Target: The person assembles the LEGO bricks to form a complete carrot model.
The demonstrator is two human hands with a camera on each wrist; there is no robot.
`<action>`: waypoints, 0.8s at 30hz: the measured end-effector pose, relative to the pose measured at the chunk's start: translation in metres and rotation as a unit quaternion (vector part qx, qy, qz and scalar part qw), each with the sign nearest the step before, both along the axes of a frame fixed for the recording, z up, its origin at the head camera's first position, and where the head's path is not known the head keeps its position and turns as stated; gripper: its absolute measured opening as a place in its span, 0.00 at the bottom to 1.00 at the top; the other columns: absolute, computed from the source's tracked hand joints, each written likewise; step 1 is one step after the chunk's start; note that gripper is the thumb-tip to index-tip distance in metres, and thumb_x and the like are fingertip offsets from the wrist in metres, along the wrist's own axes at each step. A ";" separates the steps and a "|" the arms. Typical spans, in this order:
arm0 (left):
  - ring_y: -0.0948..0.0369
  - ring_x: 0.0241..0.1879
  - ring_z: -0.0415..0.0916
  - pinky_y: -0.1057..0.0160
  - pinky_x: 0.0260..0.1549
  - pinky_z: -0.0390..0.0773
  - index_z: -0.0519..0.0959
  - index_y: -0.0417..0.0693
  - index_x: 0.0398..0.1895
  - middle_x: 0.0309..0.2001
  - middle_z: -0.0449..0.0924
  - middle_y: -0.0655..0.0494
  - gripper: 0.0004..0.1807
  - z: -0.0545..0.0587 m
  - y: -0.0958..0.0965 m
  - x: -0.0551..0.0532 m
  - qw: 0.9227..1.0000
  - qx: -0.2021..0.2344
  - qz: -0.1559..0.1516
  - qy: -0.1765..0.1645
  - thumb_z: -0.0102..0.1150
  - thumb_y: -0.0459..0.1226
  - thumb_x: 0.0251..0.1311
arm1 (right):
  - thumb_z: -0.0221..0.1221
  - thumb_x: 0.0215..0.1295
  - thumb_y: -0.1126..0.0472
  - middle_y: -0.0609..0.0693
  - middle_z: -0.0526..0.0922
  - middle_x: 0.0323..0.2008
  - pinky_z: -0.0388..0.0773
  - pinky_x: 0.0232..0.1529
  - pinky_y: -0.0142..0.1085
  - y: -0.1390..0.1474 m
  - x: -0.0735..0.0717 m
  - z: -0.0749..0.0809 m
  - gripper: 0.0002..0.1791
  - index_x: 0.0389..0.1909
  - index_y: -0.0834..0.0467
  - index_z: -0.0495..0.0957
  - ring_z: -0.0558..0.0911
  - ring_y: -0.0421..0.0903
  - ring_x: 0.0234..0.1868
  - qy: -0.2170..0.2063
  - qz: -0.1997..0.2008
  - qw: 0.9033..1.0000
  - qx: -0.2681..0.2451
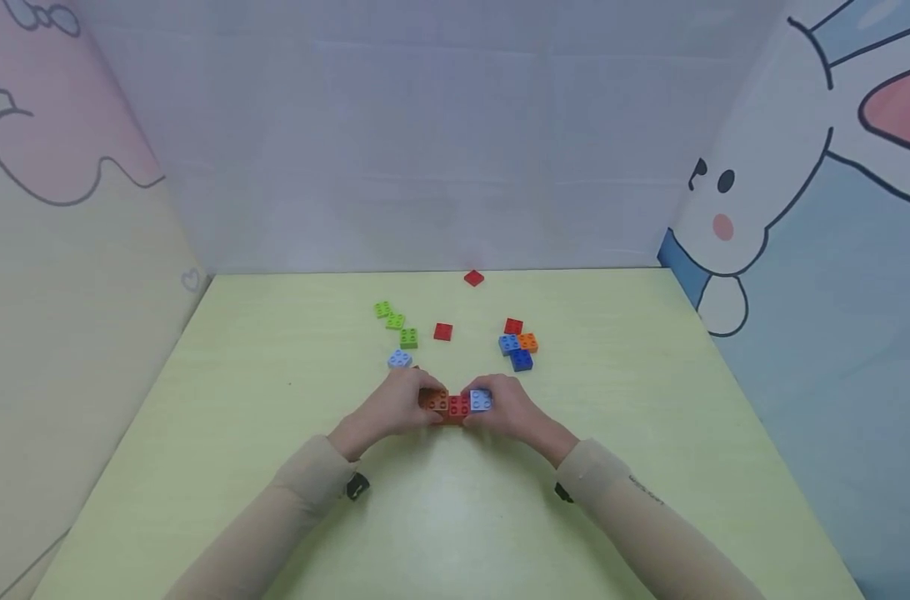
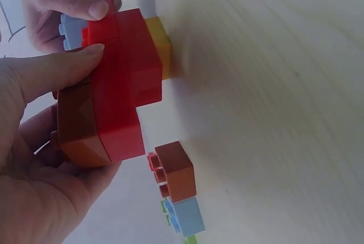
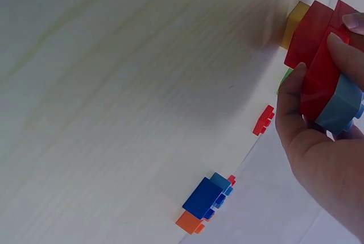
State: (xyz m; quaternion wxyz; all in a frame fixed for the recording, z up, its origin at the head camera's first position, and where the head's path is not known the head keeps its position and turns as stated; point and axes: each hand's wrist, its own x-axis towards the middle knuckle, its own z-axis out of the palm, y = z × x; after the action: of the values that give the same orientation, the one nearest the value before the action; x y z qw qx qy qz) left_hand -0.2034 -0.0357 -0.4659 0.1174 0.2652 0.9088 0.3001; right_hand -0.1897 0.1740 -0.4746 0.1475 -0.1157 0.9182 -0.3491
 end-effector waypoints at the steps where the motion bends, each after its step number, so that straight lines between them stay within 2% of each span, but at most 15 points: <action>1: 0.62 0.37 0.69 0.64 0.38 0.70 0.85 0.46 0.44 0.36 0.78 0.62 0.18 -0.001 0.001 0.000 1.000 -0.003 0.003 -0.003 0.73 0.36 0.46 | 0.73 0.49 0.59 0.47 0.78 0.45 0.72 0.47 0.44 0.000 0.000 0.000 0.20 0.45 0.51 0.82 0.72 0.48 0.47 0.000 0.001 1.000 -0.002; 6: 0.61 0.38 0.67 0.63 0.38 0.69 0.84 0.45 0.45 0.35 0.76 0.62 0.20 -0.005 0.002 -0.001 1.000 -0.016 0.018 -0.021 0.74 0.36 0.45 | 0.73 0.50 0.59 0.46 0.78 0.45 0.72 0.48 0.45 -0.001 0.000 0.000 0.19 0.45 0.50 0.82 0.72 0.48 0.47 0.002 0.005 1.000 -0.010; 10: 0.61 0.38 0.68 0.62 0.38 0.69 0.84 0.45 0.45 0.35 0.77 0.62 0.20 -0.007 0.001 -0.002 1.000 -0.010 0.017 -0.023 0.74 0.36 0.44 | 0.73 0.49 0.59 0.46 0.78 0.44 0.72 0.47 0.44 -0.001 0.001 -0.001 0.19 0.44 0.51 0.82 0.73 0.48 0.46 0.007 0.005 1.000 -0.011; 15: 0.61 0.36 0.69 0.63 0.36 0.69 0.83 0.45 0.44 0.34 0.76 0.62 0.19 -0.009 0.001 0.000 1.000 -0.019 -0.002 -0.008 0.74 0.37 0.46 | 0.73 0.49 0.59 0.46 0.78 0.44 0.72 0.46 0.44 -0.001 0.002 -0.001 0.19 0.44 0.50 0.82 0.73 0.47 0.45 0.005 0.003 1.000 -0.009; 18: 0.62 0.38 0.69 0.63 0.38 0.71 0.80 0.46 0.49 0.38 0.76 0.61 0.25 -0.010 0.000 0.002 1.000 -0.018 -0.019 0.008 0.73 0.45 0.48 | 0.73 0.49 0.58 0.46 0.78 0.44 0.72 0.46 0.44 0.000 0.002 0.000 0.19 0.44 0.50 0.82 0.73 0.48 0.45 0.006 0.001 1.000 -0.003; 21: 0.62 0.41 0.71 0.63 0.40 0.73 0.77 0.46 0.55 0.45 0.77 0.57 0.34 -0.011 -0.008 0.001 0.999 0.042 -0.012 0.018 0.67 0.56 0.51 | 0.73 0.49 0.58 0.46 0.78 0.45 0.72 0.47 0.44 0.000 0.001 -0.001 0.20 0.44 0.51 0.82 0.73 0.48 0.46 0.010 0.002 1.000 0.002; 22: 0.62 0.42 0.72 0.62 0.41 0.74 0.77 0.46 0.56 0.47 0.78 0.56 0.34 -0.012 -0.011 -0.001 0.997 0.076 -0.006 0.023 0.63 0.58 0.54 | 0.73 0.49 0.58 0.46 0.79 0.45 0.72 0.47 0.44 0.000 0.001 -0.001 0.20 0.45 0.51 0.82 0.73 0.48 0.46 0.011 0.002 1.000 0.002; 24: 0.60 0.40 0.73 0.60 0.41 0.75 0.78 0.44 0.54 0.44 0.79 0.51 0.28 -0.013 -0.018 -0.007 0.989 0.143 0.014 0.042 0.55 0.56 0.62 | 0.73 0.49 0.57 0.46 0.79 0.46 0.72 0.48 0.44 0.000 0.002 -0.001 0.20 0.45 0.50 0.82 0.73 0.48 0.46 0.010 0.001 1.000 0.001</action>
State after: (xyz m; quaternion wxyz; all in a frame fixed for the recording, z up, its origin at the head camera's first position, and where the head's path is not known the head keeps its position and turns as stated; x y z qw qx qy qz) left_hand -0.2101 -0.0537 -0.4790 0.0356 0.2785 0.8643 0.4173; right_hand -0.1882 0.1738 -0.4759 0.1387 -0.1197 0.9198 -0.3469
